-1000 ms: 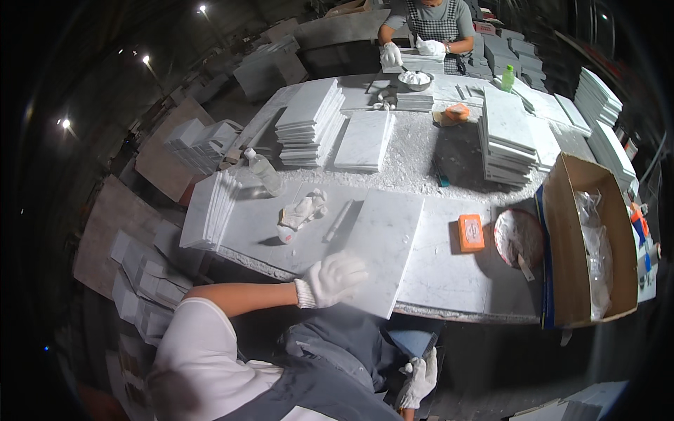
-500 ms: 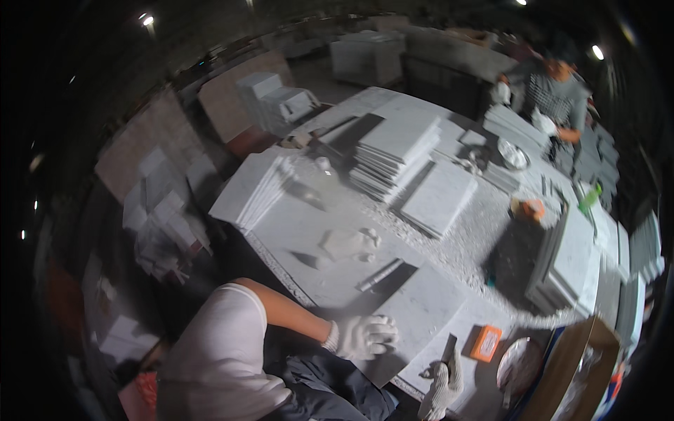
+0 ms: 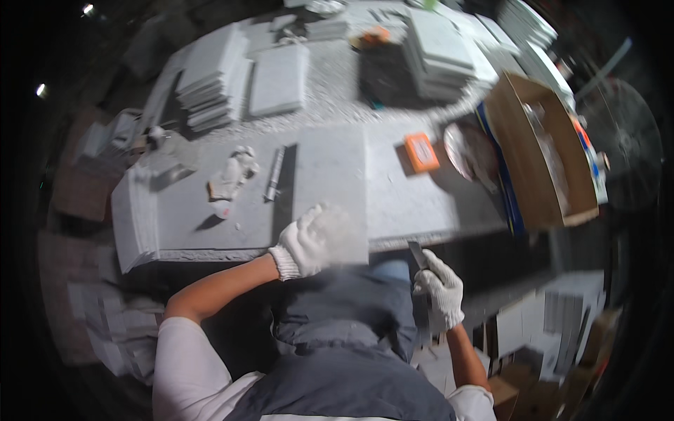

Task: The person scrapes the edges of white rectangular tiles with a handheld scraper, then wipes the surface with a cloth. They repeat this process on multiple tiles, stacking the finished pieces on the table.

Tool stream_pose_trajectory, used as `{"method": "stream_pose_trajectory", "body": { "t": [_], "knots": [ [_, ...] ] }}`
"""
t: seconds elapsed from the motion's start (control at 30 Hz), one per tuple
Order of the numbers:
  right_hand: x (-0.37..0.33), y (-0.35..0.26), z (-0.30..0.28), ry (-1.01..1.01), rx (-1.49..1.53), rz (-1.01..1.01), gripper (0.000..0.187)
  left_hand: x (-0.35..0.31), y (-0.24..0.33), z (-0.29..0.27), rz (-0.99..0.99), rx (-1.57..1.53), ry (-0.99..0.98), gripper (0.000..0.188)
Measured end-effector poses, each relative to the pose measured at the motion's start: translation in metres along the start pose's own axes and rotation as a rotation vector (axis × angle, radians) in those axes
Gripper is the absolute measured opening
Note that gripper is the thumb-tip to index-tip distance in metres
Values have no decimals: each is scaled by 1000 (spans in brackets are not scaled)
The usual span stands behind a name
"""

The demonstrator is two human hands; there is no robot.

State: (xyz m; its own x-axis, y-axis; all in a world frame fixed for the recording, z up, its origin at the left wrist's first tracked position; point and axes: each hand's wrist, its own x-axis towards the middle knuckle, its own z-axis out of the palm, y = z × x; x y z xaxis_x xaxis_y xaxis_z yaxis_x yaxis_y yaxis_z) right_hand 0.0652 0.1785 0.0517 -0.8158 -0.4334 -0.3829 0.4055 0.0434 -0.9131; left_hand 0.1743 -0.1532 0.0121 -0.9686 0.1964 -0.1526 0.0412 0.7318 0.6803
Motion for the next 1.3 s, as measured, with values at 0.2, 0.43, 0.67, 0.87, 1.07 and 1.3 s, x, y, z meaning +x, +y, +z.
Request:
{"method": "stream_pose_trajectory", "body": {
  "t": [0.2, 0.43, 0.67, 0.87, 1.07, 1.3],
  "knots": [
    [-5, -6, -25, 198, 0, -129, 46, 3, 95, 50, 592, 184, 272, 50],
    [107, -40, -41, 364, -272, -509, 36, 2, 60, 39, 373, 420, 698, 51],
    [189, -56, -47, 520, -470, -438, 30, -10, 16, 20, 37, 565, 818, 39],
    [222, -43, -50, 551, -517, -414, 27, -3, 28, 20, -25, 613, 867, 32],
    [238, -38, -55, 531, -573, -420, 27, -3, 26, 17, 19, 600, 845, 31],
    [232, -45, -55, 455, -318, -291, 30, -3, 28, 18, 20, 582, 860, 30]
  ]
}}
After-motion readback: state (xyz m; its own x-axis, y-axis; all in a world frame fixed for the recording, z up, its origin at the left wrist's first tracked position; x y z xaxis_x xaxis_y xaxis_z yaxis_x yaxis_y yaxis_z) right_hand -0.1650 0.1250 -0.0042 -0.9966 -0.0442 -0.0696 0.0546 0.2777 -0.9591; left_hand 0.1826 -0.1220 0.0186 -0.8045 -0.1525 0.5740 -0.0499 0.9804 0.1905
